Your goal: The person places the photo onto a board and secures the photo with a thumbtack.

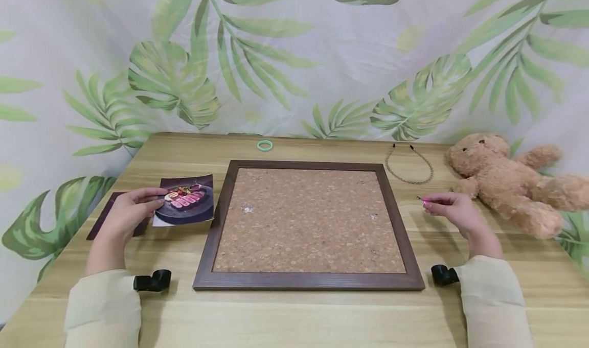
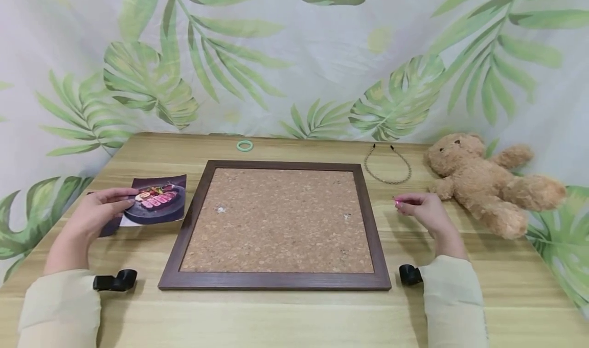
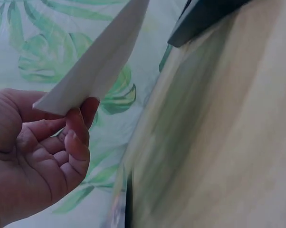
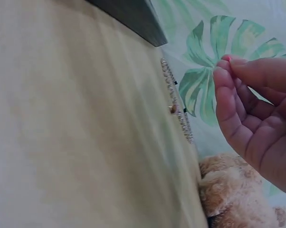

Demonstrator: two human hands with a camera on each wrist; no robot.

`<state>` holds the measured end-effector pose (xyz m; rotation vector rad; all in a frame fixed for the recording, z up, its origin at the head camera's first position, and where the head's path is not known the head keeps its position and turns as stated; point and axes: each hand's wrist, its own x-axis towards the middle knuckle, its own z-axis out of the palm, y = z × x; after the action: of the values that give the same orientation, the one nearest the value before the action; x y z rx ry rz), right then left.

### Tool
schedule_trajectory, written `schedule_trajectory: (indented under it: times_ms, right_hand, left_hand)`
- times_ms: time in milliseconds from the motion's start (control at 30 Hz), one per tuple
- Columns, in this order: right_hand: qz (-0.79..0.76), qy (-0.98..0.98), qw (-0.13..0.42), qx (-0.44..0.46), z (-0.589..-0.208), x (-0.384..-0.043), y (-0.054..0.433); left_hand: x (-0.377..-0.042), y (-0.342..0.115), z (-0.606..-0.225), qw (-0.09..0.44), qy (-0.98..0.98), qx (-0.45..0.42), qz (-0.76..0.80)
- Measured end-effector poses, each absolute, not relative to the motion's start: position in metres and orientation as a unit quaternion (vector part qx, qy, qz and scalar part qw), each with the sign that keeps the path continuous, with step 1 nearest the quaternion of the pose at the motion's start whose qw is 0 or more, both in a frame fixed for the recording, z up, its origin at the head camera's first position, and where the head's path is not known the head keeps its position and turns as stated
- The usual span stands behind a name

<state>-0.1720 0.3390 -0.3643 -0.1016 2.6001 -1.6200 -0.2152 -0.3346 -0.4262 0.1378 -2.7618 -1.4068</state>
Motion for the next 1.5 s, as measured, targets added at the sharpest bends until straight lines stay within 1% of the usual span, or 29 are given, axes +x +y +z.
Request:
schedule_trajectory:
  times_ms: [100,167,267,433,567,767,1000,1133,1267,1500]
  right_hand:
    - [-0.508,0.859,0.048,-0.032,-0.357,-0.173,0.338]
    - [-0.497,0.866,0.050,-0.033,-0.352,-0.176,0.336]
    - [-0.491,0.869,0.049,-0.034,-0.345,-0.182,0.332]
    - [-0.499,0.865,0.041,-0.042,-0.337,-0.195,0.320]
    - [-0.504,0.862,0.037,-0.047,-0.331,-0.207,0.306]
    - [-0.489,0.870,0.035,-0.046,-0.317,-0.225,0.282]
    - [-0.487,0.873,-0.002,-0.043,-0.313,-0.243,0.263]
    - [-0.501,0.864,-0.020,-0.050,-0.316,-0.250,0.262]
    - [-0.510,0.858,-0.030,-0.051,-0.320,-0.254,0.267]
    - [-0.526,0.847,-0.036,-0.065,-0.327,-0.260,0.271]
  left_hand:
    - [-0.226,-0.334,-0.432,0.014,-0.883,0.030,-0.467]
    - [-0.228,-0.324,-0.424,0.002,-0.871,0.025,-0.490]
    - [-0.222,-0.296,-0.396,-0.014,-0.858,0.013,-0.514]
    - [-0.209,-0.243,-0.346,-0.041,-0.850,-0.031,-0.524]
    - [-0.212,-0.213,-0.333,-0.057,-0.841,-0.043,-0.536]
    - [-0.231,-0.171,-0.337,-0.082,-0.824,-0.054,-0.559]
    - [-0.247,-0.118,-0.343,-0.107,-0.783,-0.043,-0.611]
    - [-0.254,-0.088,-0.346,-0.114,-0.769,-0.046,-0.627]
    - [-0.260,-0.060,-0.350,-0.112,-0.761,-0.072,-0.635]
    - [-0.258,-0.018,-0.361,-0.109,-0.777,-0.108,-0.610]
